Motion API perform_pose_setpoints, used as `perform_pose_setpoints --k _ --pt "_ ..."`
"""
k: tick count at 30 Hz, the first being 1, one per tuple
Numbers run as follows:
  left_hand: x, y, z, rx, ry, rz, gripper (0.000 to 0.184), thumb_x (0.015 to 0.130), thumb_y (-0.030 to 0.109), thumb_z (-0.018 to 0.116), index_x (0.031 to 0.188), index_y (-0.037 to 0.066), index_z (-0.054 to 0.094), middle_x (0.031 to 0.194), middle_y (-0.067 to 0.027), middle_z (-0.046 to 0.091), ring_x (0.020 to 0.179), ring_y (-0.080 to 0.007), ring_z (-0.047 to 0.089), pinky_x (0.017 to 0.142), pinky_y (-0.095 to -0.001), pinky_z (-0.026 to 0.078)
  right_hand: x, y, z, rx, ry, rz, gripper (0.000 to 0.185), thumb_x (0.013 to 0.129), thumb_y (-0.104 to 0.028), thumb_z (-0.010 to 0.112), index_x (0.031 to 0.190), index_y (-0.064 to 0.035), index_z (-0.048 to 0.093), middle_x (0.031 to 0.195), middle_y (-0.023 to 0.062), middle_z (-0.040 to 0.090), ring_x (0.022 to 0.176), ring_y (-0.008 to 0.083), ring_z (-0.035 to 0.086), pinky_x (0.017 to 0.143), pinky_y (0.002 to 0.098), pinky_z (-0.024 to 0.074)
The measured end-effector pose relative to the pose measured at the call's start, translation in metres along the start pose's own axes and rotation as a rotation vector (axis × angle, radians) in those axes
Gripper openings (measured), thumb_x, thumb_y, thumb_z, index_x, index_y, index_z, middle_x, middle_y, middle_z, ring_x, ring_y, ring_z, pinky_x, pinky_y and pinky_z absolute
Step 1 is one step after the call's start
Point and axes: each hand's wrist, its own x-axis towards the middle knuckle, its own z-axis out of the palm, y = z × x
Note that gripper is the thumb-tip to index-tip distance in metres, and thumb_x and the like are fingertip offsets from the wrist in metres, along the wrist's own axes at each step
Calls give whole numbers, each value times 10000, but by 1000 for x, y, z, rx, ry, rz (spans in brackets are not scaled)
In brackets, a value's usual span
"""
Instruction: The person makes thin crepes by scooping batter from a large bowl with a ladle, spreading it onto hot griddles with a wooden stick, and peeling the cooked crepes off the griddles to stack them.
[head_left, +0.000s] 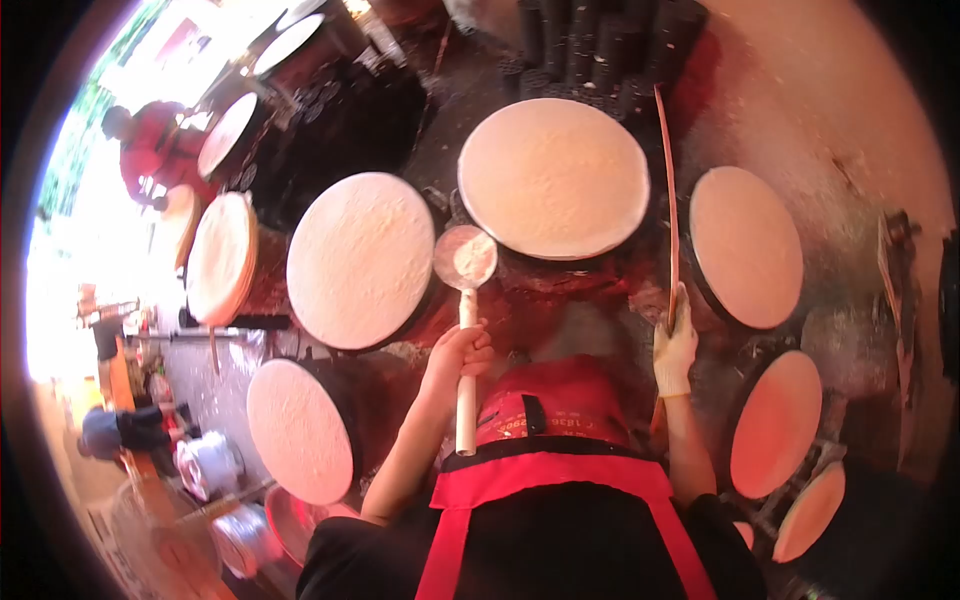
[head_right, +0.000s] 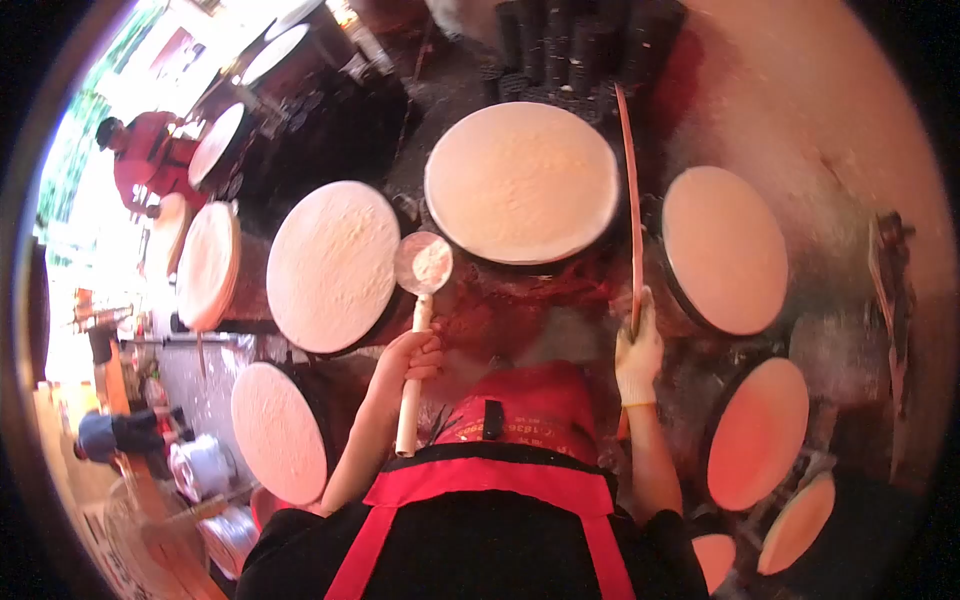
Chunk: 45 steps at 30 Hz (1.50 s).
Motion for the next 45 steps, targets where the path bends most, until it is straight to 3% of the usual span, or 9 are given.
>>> perform_pose_setpoints --k 5,8,18,21,29,36,39,41,45 --pt "-24 7 -37 -77 176 295 154 935 24 506 1088 27 488 727 2 421 510 -35 336 395 -169 249 80 -93 95 -138 -230 -450 297 903 -242 583 1154 -84 605 987 196 658 867 418 628 740 487 503" --pt "-27 3 -51 -301 133 390 148 950 9 473 1097 11 477 713 10 396 501 -33 316 384 -171 249 93 -171 146 -522 -566 -508 797 799 -564 659 1408 -108 424 1141 170 645 951 360 658 784 442 533" --pt "-61 -12 -34 -831 59 536 160 995 46 409 1133 -28 446 753 -11 352 523 -59 322 364 -178 285 155 -159 195 -433 -732 -903 353 856 -346 637 1037 -43 656 958 171 671 847 373 665 732 401 543" --pt "-59 -17 -19 -887 82 557 161 1002 48 396 1133 -31 448 753 -14 354 523 -61 323 364 -182 292 206 -172 174 -87 -1014 -481 293 848 -270 643 1028 -41 675 966 165 690 845 313 683 764 349 531" --pt "-69 13 -8 -985 7 518 210 1004 56 411 1180 -53 445 729 -15 361 523 -65 337 356 -188 299 349 -155 42 1006 -684 -147 225 889 -114 604 1086 -8 630 1063 98 658 926 188 644 846 288 524" --pt "-65 15 -11 -779 147 577 223 983 40 432 1187 -51 445 740 -19 381 513 -56 337 345 -176 282 374 -218 30 650 -659 -484 334 863 -180 685 1105 41 621 998 62 654 893 145 629 828 237 487" --pt "-66 22 -16 -734 163 566 227 978 38 436 1188 -47 446 761 -20 393 513 -54 337 348 -171 281 331 -241 76 176 -671 -202 251 841 -220 752 974 -13 699 885 16 673 802 95 600 757 264 482" --pt "-63 24 -22 -683 162 564 225 978 39 436 1187 -43 447 772 -21 397 512 -53 337 350 -168 279 311 -220 131 170 -665 -580 242 846 -209 677 947 10 696 756 59 668 710 144 605 680 336 486" --pt "-59 23 -22 -650 110 527 226 980 47 432 1190 -34 452 774 -19 399 509 -48 332 351 -165 277 240 -214 194 -97 -834 -517 235 829 -213 598 934 -25 691 836 232 671 772 357 663 718 434 506"
